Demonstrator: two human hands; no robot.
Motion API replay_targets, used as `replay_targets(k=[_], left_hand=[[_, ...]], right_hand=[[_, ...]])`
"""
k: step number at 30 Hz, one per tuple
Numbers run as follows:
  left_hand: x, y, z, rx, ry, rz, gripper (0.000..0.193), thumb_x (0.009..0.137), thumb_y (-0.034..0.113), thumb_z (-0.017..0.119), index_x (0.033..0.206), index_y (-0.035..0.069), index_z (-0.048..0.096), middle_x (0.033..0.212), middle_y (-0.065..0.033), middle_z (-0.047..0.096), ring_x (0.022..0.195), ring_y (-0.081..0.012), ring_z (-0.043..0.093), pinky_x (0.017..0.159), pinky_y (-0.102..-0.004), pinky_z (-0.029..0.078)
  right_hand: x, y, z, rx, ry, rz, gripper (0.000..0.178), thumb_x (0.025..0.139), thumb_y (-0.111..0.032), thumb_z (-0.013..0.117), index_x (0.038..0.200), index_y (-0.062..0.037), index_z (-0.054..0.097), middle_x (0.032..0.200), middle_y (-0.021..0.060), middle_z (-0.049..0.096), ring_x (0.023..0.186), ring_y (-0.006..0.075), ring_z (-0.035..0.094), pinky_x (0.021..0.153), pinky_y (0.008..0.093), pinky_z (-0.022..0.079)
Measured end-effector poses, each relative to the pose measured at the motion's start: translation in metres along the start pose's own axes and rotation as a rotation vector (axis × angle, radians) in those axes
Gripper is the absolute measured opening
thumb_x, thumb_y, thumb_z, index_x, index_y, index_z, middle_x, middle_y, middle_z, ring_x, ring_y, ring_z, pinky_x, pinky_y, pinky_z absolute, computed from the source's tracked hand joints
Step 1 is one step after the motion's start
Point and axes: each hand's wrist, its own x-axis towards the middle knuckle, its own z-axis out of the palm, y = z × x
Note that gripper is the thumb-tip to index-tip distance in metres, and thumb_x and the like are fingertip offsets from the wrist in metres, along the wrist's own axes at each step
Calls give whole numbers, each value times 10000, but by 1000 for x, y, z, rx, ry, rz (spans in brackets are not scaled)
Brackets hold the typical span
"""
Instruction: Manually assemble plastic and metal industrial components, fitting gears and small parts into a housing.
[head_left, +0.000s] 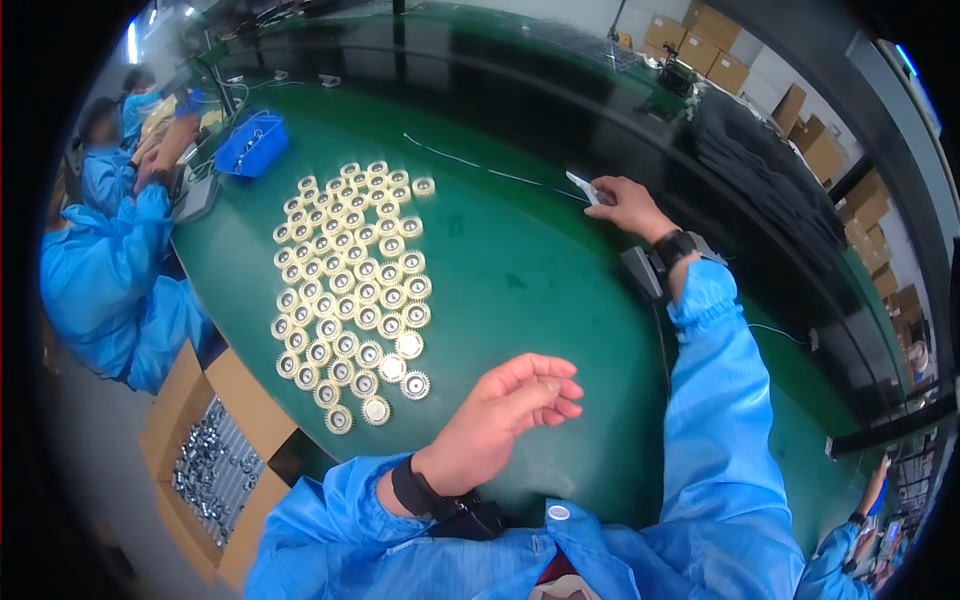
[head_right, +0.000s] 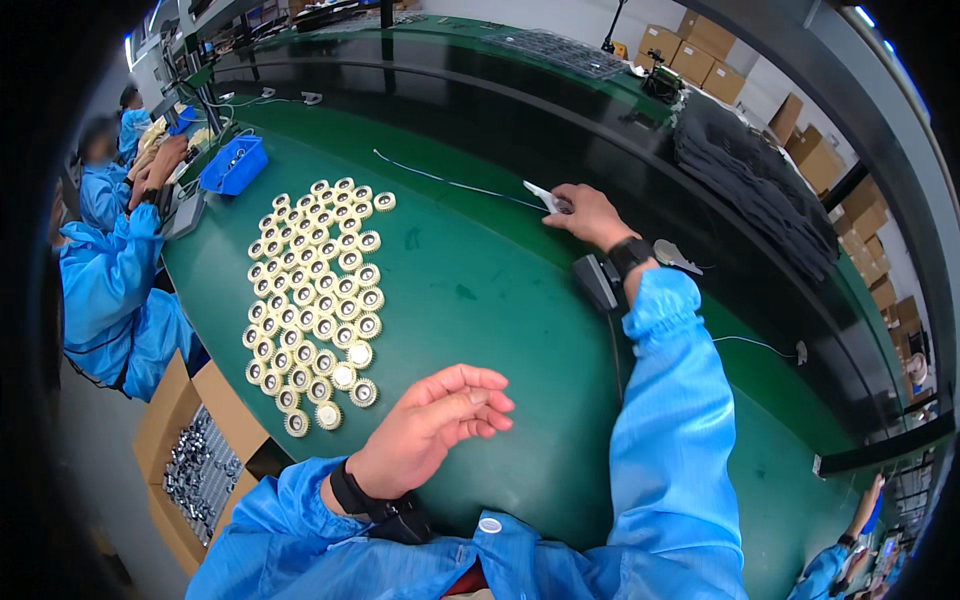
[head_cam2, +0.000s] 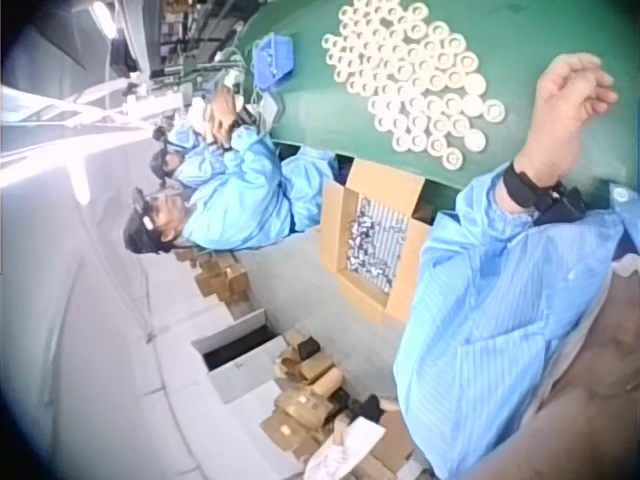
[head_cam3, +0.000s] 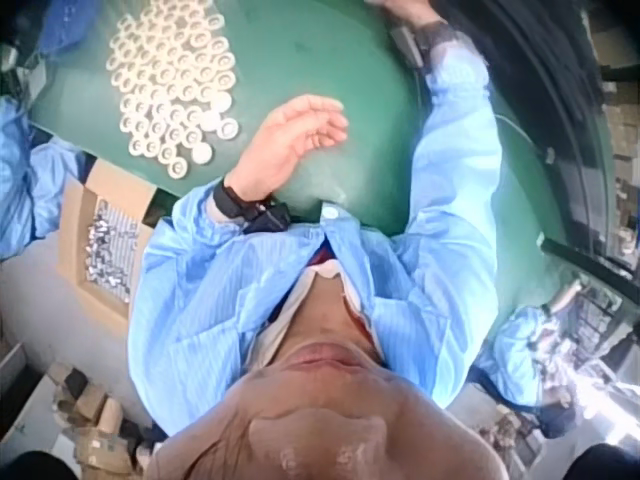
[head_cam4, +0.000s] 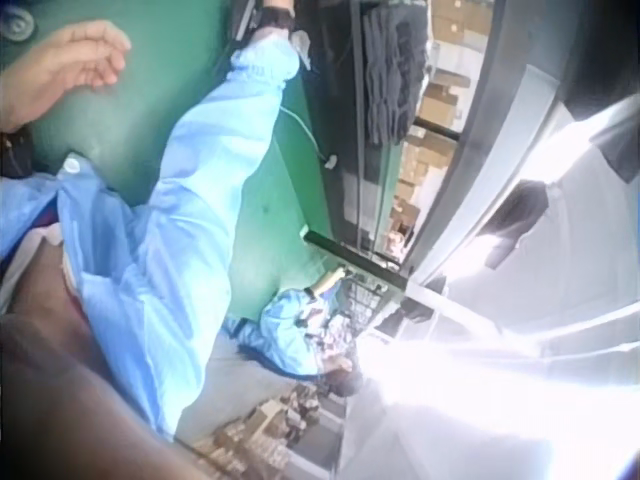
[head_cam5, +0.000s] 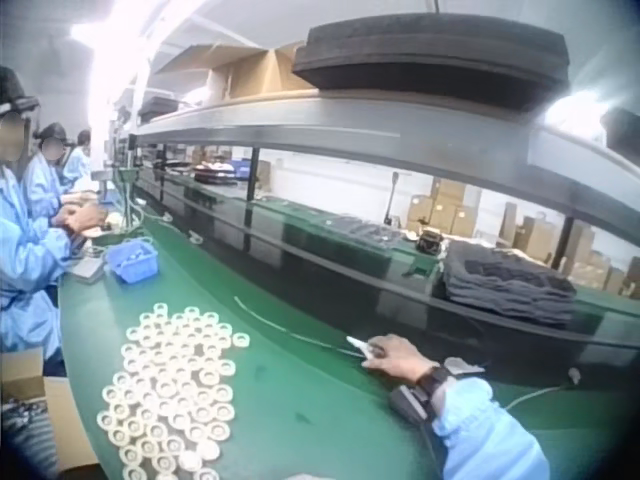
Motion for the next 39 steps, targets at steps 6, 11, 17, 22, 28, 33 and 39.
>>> replay_targets(k=[6,11,17,22,28,33,39], left_hand=[[3,-6,-3,-255,-97,-5,360,1011,281,404,1248,25,492,1132,-109,590,1077,-217,573,936,-346,444],[-2,-13,5,-409,-211,31,438,1036,353,333,1311,30,443,1221,-69,520,1119,-156,511,1002,-342,417],[0,-16,5,-431,-321,56,479,1010,266,440,1403,2,363,1283,-78,513,1176,-165,511,1025,-342,412],[-5,-7,7,-326,-432,215,559,913,72,583,1418,9,353,1279,-125,538,1188,-263,544,1029,-384,418],[-14,3,16,-162,-630,-1,703,781,1,725,1403,20,399,1240,-95,531,1134,-216,583,990,-336,447],[-13,1,12,-222,-670,-52,704,815,59,721,1419,9,364,1233,-110,539,1073,-191,607,952,-312,475],[-14,4,4,-269,-559,48,661,880,147,658,1437,17,327,1242,-113,542,1084,-201,595,956,-324,462]], right_hand=[[-144,-150,-45,220,115,-757,413,725,-56,701,1130,-69,622,1142,130,584,958,281,580,810,352,492],[-219,-178,-26,71,36,-845,539,677,31,642,1208,-50,607,1227,146,565,1024,315,565,875,407,491],[-235,-166,-35,-35,-42,-894,458,739,29,565,1194,2,607,1268,179,558,1161,360,541,949,457,463],[-199,-168,-50,566,107,-372,340,821,-16,550,1152,29,616,1154,155,622,999,254,614,880,360,483],[-61,-169,42,354,36,-529,488,801,-28,614,1276,-125,559,1199,127,585,1076,289,569,909,356,469],[55,-169,118,108,294,-473,486,836,-194,637,1305,-121,530,1270,164,532,1140,361,493,950,407,438],[67,-181,129,108,179,-284,364,788,-216,690,1110,-61,618,1081,139,609,1010,333,549,906,417,455]])
